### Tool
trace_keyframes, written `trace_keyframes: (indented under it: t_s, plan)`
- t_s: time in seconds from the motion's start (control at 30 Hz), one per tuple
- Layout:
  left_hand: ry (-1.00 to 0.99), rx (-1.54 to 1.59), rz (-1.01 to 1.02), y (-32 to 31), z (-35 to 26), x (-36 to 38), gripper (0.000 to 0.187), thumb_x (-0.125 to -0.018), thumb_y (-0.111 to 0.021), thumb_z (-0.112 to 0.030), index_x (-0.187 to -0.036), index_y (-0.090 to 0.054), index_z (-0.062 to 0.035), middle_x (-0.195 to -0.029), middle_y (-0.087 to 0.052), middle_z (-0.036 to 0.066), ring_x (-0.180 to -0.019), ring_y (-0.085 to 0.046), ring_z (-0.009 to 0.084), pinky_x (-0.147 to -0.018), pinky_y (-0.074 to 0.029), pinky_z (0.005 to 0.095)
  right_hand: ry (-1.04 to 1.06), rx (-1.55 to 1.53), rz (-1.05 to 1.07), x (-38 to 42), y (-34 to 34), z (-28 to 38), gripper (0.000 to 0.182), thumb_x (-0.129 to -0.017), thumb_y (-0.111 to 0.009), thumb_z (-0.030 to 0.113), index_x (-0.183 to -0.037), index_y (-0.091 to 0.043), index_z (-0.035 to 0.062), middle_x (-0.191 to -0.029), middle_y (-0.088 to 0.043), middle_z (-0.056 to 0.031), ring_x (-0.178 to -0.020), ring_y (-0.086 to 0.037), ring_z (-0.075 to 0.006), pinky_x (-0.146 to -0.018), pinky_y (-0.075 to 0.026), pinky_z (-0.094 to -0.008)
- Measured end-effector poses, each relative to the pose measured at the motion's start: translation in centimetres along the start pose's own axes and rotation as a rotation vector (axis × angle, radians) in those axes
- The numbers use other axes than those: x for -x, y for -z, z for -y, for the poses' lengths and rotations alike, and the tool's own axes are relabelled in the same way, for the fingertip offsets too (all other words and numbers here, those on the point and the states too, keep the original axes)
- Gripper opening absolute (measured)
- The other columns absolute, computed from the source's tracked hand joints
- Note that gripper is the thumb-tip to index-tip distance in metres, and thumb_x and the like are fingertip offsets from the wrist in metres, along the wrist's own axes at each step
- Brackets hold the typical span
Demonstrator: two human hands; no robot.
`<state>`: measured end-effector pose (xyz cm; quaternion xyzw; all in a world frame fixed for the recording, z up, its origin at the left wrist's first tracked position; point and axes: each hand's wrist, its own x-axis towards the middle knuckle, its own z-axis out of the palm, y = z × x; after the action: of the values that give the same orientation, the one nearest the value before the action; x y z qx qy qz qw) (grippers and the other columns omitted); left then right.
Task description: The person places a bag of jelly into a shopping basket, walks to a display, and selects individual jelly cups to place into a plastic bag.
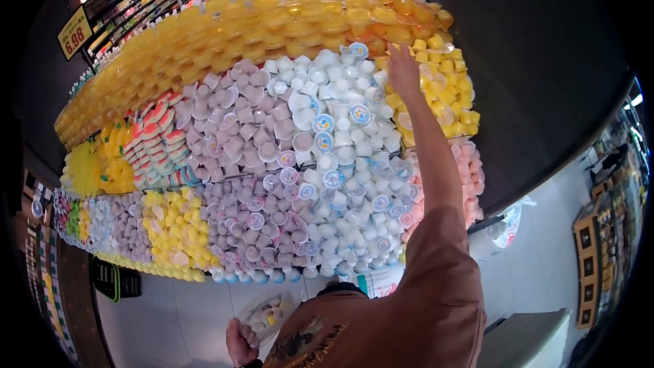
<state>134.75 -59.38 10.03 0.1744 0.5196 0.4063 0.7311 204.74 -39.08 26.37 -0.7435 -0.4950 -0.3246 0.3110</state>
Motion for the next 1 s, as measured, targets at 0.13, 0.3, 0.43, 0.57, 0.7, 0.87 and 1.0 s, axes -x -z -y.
trace_keyframes:
  t_s: [0.13, 0.3, 0.43, 0.57, 0.7, 0.87, 1.0]
  plan:
    - [-0.030, -0.038, -0.066, -0.7, -0.1, 1.2, 0.037, -0.093, -0.058, -0.032, -0.066, -0.040, -0.0157, -0.051, -0.037, -0.004, -0.041, -0.035, 0.0095, -0.037, -0.027, 0.0232, -0.004, 0.020, -0.078, 0.3, -1.4, -0.1, 0.038, -0.087, -0.052, 0.007, -0.126, -0.052, 0.0046, -0.124, -0.053, -0.0202, -0.106, -0.055, -0.0373, -0.089, -0.046, -0.0443]
    - [-0.053, 0.059, 0.019, 1.5, 1.4, 0.3, 0.030, -0.094, -0.053, -0.031, -0.072, -0.038, -0.0166, -0.054, -0.035, -0.003, -0.043, -0.031, 0.0086, -0.038, -0.025, 0.0259, -0.162, 0.247, 0.102, 0.8, 0.9, 2.3, 0.032, -0.085, -0.053, 0.004, -0.117, -0.055, 0.0013, -0.126, -0.054, -0.0185, -0.108, -0.055, -0.0368, -0.089, -0.045, -0.0437]
    - [-0.015, 0.042, 0.016, 0.8, 0.6, 0.8, 0.028, -0.094, -0.053, -0.030, -0.075, -0.040, -0.0158, -0.056, -0.036, -0.003, -0.044, -0.031, 0.0085, -0.039, -0.025, 0.0254, 0.052, 0.017, -0.053, 0.4, -1.2, 0.5, 0.032, -0.085, -0.053, 0.003, -0.116, -0.056, 0.0018, -0.128, -0.054, -0.0184, -0.108, -0.056, -0.0365, -0.090, -0.047, -0.0430]
    - [-0.055, 0.005, 0.059, 1.1, 0.7, 0.6, 0.028, -0.094, -0.053, -0.030, -0.075, -0.040, -0.0153, -0.056, -0.037, -0.003, -0.044, -0.031, 0.0087, -0.039, -0.025, 0.0254, 0.026, -0.120, -0.019, -0.5, -1.9, 0.4, 0.033, -0.084, -0.054, 0.003, -0.117, -0.056, 0.0020, -0.127, -0.054, -0.0202, -0.110, -0.056, -0.0357, -0.093, -0.047, -0.0412]
    - [-0.054, 0.034, 0.067, 2.0, 1.0, 0.0, 0.028, -0.094, -0.055, -0.032, -0.076, -0.043, -0.0138, -0.055, -0.037, -0.003, -0.042, -0.032, 0.0080, -0.037, -0.024, 0.0249, 0.004, -0.083, -0.139, 0.0, -1.4, 1.0, 0.033, -0.083, -0.056, 0.004, -0.115, -0.057, 0.0022, -0.116, -0.058, -0.0195, -0.106, -0.057, -0.0354, -0.092, -0.046, -0.0402]
    - [0.030, 0.014, 0.028, 1.4, -0.2, 0.7, 0.026, -0.097, -0.049, -0.032, -0.081, -0.048, -0.0122, -0.059, -0.041, -0.005, -0.044, -0.038, 0.0059, -0.038, -0.031, 0.0225, 0.066, -0.616, -0.089, 5.8, 3.8, 13.5, 0.027, -0.086, -0.058, 0.002, -0.113, -0.060, 0.0014, -0.109, -0.061, -0.0111, -0.097, -0.062, -0.0221, -0.085, -0.048, -0.0322]
    - [0.033, 0.047, 0.054, 1.7, -1.7, 0.9, 0.022, -0.098, -0.050, -0.028, -0.085, -0.053, -0.0106, -0.062, -0.043, -0.006, -0.050, -0.036, 0.0040, -0.042, -0.029, 0.0212, 0.228, -1.145, 0.520, 19.2, 11.1, 26.9, 0.021, -0.086, -0.059, -0.002, -0.106, -0.062, -0.0018, -0.106, -0.064, -0.0116, -0.095, -0.063, -0.0191, -0.087, -0.047, -0.0319]
